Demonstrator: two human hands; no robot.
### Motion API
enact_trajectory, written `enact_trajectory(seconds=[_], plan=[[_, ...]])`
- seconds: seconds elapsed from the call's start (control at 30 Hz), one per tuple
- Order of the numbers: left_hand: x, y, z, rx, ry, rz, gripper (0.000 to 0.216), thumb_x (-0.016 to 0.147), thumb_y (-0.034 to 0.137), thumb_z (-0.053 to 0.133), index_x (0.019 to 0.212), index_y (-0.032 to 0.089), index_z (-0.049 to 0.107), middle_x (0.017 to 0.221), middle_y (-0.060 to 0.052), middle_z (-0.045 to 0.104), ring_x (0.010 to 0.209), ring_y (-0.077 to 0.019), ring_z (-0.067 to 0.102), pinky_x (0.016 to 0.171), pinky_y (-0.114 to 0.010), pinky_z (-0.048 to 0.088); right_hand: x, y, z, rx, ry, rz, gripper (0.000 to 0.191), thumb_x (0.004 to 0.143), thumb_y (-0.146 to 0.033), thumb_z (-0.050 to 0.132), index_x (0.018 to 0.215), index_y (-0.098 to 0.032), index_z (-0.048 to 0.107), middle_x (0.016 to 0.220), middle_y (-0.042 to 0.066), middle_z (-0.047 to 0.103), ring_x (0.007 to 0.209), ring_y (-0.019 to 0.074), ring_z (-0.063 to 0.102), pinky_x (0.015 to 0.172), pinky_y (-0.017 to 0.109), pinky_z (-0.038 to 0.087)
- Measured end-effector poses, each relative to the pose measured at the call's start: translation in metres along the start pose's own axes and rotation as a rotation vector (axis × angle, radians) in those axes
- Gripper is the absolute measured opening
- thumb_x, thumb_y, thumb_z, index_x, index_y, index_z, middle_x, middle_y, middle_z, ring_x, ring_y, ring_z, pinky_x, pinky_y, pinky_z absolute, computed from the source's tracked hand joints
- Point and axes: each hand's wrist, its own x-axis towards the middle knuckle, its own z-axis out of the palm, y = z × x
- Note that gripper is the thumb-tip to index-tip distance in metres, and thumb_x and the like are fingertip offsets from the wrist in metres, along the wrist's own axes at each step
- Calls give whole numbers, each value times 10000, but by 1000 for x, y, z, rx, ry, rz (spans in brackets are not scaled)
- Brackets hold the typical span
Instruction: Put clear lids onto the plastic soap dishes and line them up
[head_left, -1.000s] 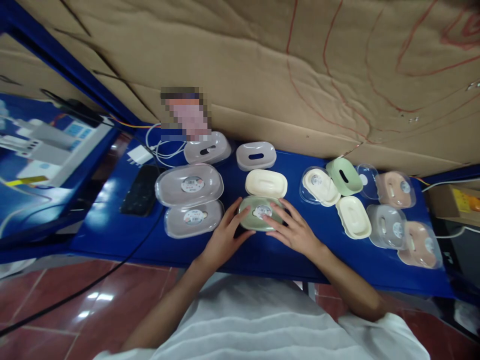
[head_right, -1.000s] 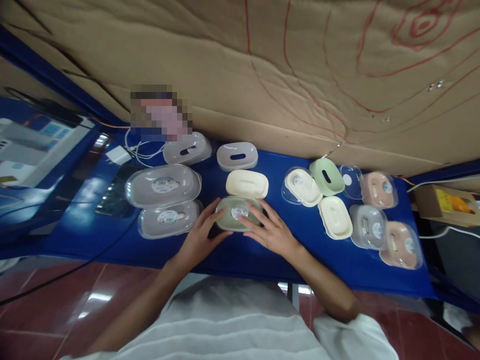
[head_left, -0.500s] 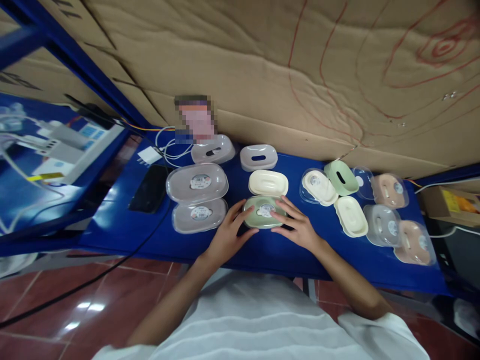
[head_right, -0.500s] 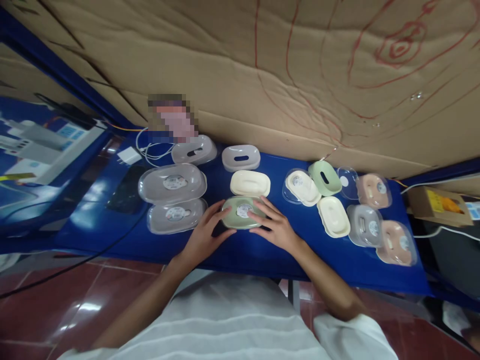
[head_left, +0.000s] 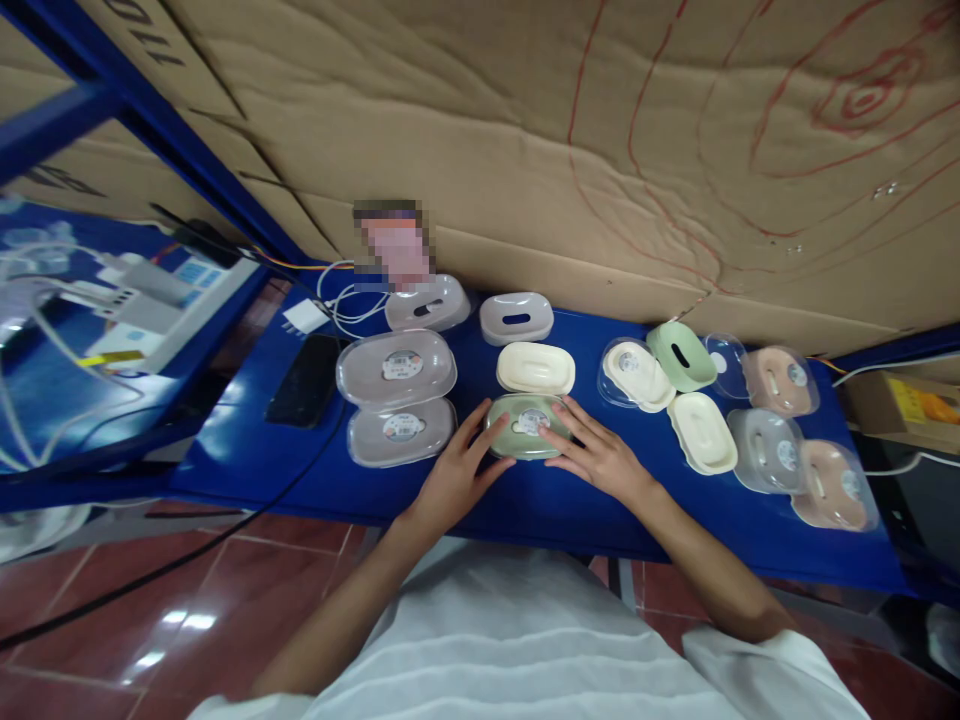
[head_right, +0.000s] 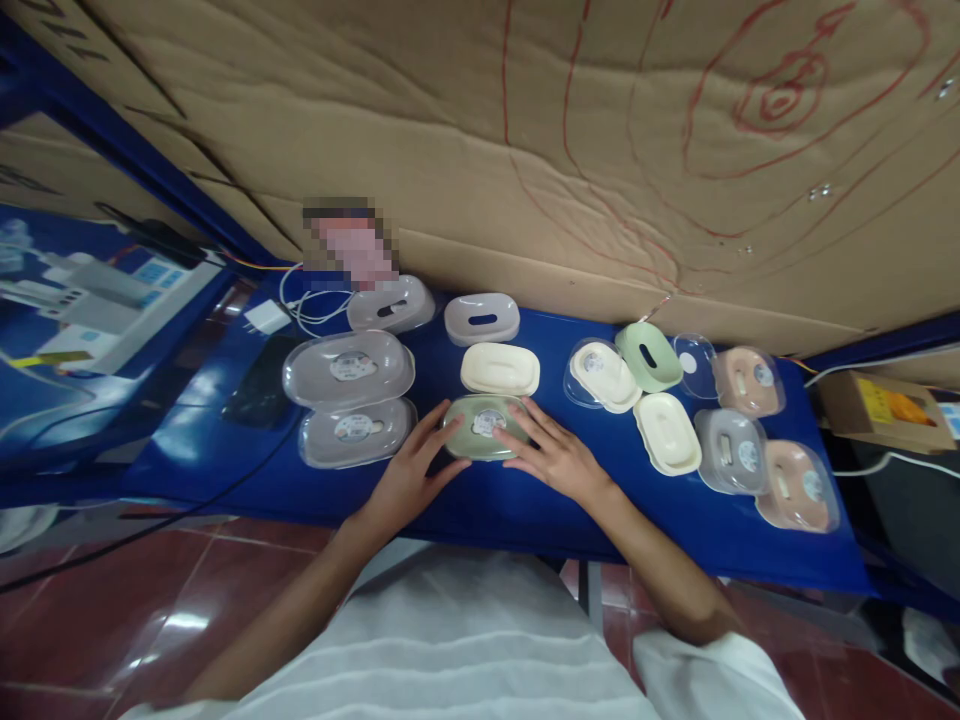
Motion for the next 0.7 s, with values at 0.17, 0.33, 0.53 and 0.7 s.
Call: enact_trajectory(seconds=[0.17,0.33,0.53,0.7], plan=[[0,0,-1,24,-7,8,695,1067,356,672,1687,328,358,1718,-168,430,1562,-325,511,1224,-517,542,-6,0,2,-54,-4,15,672,987,-315,797,1614,-331,554,1676,97,531,1618,312,397,1253,490,521],[1,2,0,41,14,18,701,1065,360,675,1687,319,353,1699,-179,453,1549,-326,528,1206,-510,559,-1,7,4,100,29,27,581,1090,-405,628,1644,-266,518,1695,131,501,1641,311,366,1272,533,489],[-1,12,1,225,73,161,684,1020,149,679,1641,335,458,1696,-162,469,1571,-374,490,1222,-569,535,14,23,1,110,14,285,545,1170,-337,336,1705,-254,398,1636,119,579,1567,268,499,1302,610,404],[-3,19,-1,268,79,185,616,1010,99,645,1571,336,549,1473,-123,661,1418,-310,640,1142,-490,611,9,23,-9,-38,-14,337,458,1136,-289,430,1558,-222,595,1394,148,724,1338,311,645,1216,597,469]])
